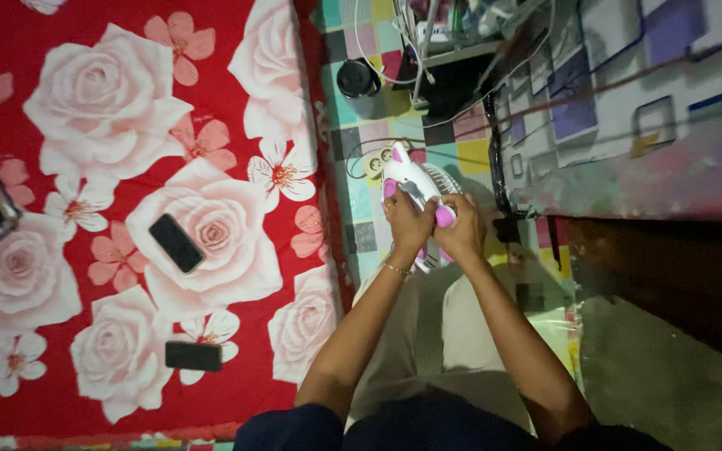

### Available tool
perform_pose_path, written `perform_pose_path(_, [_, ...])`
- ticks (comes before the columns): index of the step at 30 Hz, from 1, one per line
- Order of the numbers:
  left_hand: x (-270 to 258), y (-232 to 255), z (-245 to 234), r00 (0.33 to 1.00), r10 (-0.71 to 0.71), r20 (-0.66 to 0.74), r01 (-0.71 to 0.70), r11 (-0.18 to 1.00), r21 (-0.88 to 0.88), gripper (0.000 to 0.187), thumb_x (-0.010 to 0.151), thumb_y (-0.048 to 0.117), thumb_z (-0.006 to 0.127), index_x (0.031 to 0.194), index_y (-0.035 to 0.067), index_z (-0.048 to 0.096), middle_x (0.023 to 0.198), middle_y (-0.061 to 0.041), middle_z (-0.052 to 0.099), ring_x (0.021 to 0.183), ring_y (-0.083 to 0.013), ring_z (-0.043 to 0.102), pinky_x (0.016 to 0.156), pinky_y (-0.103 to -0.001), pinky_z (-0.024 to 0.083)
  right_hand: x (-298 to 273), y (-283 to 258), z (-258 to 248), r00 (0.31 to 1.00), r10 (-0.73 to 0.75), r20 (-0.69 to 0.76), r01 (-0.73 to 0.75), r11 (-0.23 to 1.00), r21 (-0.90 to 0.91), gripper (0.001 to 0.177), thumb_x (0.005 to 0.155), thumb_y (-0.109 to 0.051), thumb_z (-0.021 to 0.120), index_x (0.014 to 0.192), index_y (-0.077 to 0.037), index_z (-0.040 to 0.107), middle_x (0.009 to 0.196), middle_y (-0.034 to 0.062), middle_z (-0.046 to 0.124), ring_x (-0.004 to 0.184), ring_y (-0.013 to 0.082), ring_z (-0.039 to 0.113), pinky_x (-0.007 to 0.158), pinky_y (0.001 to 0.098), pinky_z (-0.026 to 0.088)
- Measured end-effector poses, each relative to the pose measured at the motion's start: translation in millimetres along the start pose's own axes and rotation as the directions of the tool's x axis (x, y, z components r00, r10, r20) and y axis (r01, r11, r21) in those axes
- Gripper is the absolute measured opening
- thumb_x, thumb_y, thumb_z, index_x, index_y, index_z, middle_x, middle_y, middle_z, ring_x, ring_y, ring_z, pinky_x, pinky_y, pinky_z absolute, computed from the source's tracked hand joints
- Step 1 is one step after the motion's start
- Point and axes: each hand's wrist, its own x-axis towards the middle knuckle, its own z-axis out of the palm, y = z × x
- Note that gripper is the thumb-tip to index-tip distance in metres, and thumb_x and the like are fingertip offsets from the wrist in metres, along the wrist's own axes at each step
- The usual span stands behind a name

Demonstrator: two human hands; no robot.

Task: The person unplugs a small cat-shaped fan, retrieves a screwdriver, and uses it to unscrew and remove parts of the fan's casing. They manipulate the fan's internal components and casing, then reassemble the fan and plug it back in.

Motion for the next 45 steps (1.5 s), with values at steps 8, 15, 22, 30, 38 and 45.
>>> perform_pose_path(8, [-28, 85, -68, 1.0, -0.015, 0.001, 0.015, 1.0, -0.002, 0.099, 0.076, 0.038, 0.084, 0.149, -0.009, 0.037, 0.128, -0.035, 0.05, 0.121, -0.0493, 0.048, 0.107, -0.052, 0.039, 1, -93, -76, 0.998, 0.05, 0.038, -0.051, 0.998, 0.029, 0.04, 0.068, -0.013, 0.086, 0.104, -0.008, 0.069, 0.102, 0.0115, 0.069, 0.095, 0.0299, 0.071, 0.08, 0.0388, 0.054])
perform_pose_path(15, [-55, 167, -129, 1.0, -0.004, -0.028, 0.003, 1.0, -0.025, 0.097, 0.077, 0.04, 0.084, 0.149, -0.008, 0.039, 0.125, -0.032, 0.053, 0.115, -0.0466, 0.054, 0.102, -0.049, 0.045, 3, -179, -153, 0.999, -0.02, 0.042, 0.017, 0.997, 0.076, 0.041, 0.069, -0.017, 0.088, 0.104, -0.006, 0.069, 0.102, 0.0142, 0.068, 0.094, 0.0315, 0.071, 0.08, 0.0394, 0.055])
perform_pose_path(22, [-100, 265, -199, 0.995, -0.092, -0.029, 0.087, 0.986, -0.143, 0.098, 0.073, 0.038, 0.086, 0.146, -0.009, 0.04, 0.115, -0.024, 0.055, 0.096, -0.0338, 0.06, 0.084, -0.042, 0.052, -7, -269, -244, 0.998, -0.026, 0.06, 0.023, 0.999, 0.041, 0.046, 0.065, -0.019, 0.089, 0.105, -0.006, 0.069, 0.101, 0.014, 0.067, 0.093, 0.0331, 0.068, 0.078, 0.0406, 0.054])
perform_pose_path(30, [-148, 338, -246, 0.995, -0.047, -0.092, 0.037, 0.993, -0.111, 0.096, 0.07, 0.036, 0.089, 0.142, -0.009, 0.044, 0.11, -0.023, 0.059, 0.097, -0.0331, 0.058, 0.083, -0.042, 0.052, -23, -326, -322, 0.993, -0.077, 0.088, 0.074, 0.997, 0.035, 0.04, 0.066, -0.015, 0.085, 0.102, -0.008, 0.069, 0.101, 0.0126, 0.066, 0.093, 0.0321, 0.067, 0.079, 0.0406, 0.053])
perform_pose_path(38, [-185, 379, -274, 0.994, -0.033, -0.102, -0.001, 0.947, -0.321, 0.103, 0.067, 0.035, 0.089, 0.143, -0.013, 0.04, 0.12, -0.024, 0.059, 0.102, -0.0306, 0.064, 0.085, -0.039, 0.056, -43, -349, -372, 0.978, -0.194, 0.072, 0.188, 0.979, 0.074, 0.041, 0.065, -0.016, 0.087, 0.101, -0.006, 0.069, 0.098, 0.0146, 0.064, 0.092, 0.0337, 0.066, 0.08, 0.0417, 0.052])
perform_pose_path(45, [-208, 396, -298, 0.994, -0.024, -0.107, -0.014, 0.938, -0.347, 0.106, 0.066, 0.037, 0.091, 0.144, -0.015, 0.04, 0.123, -0.025, 0.062, 0.105, -0.0285, 0.067, 0.088, -0.038, 0.056, -58, -376, -402, 0.964, -0.249, 0.093, 0.246, 0.968, 0.042, 0.042, 0.067, -0.015, 0.085, 0.107, -0.005, 0.073, 0.1, 0.0166, 0.063, 0.095, 0.0364, 0.065, 0.082, 0.0421, 0.053])
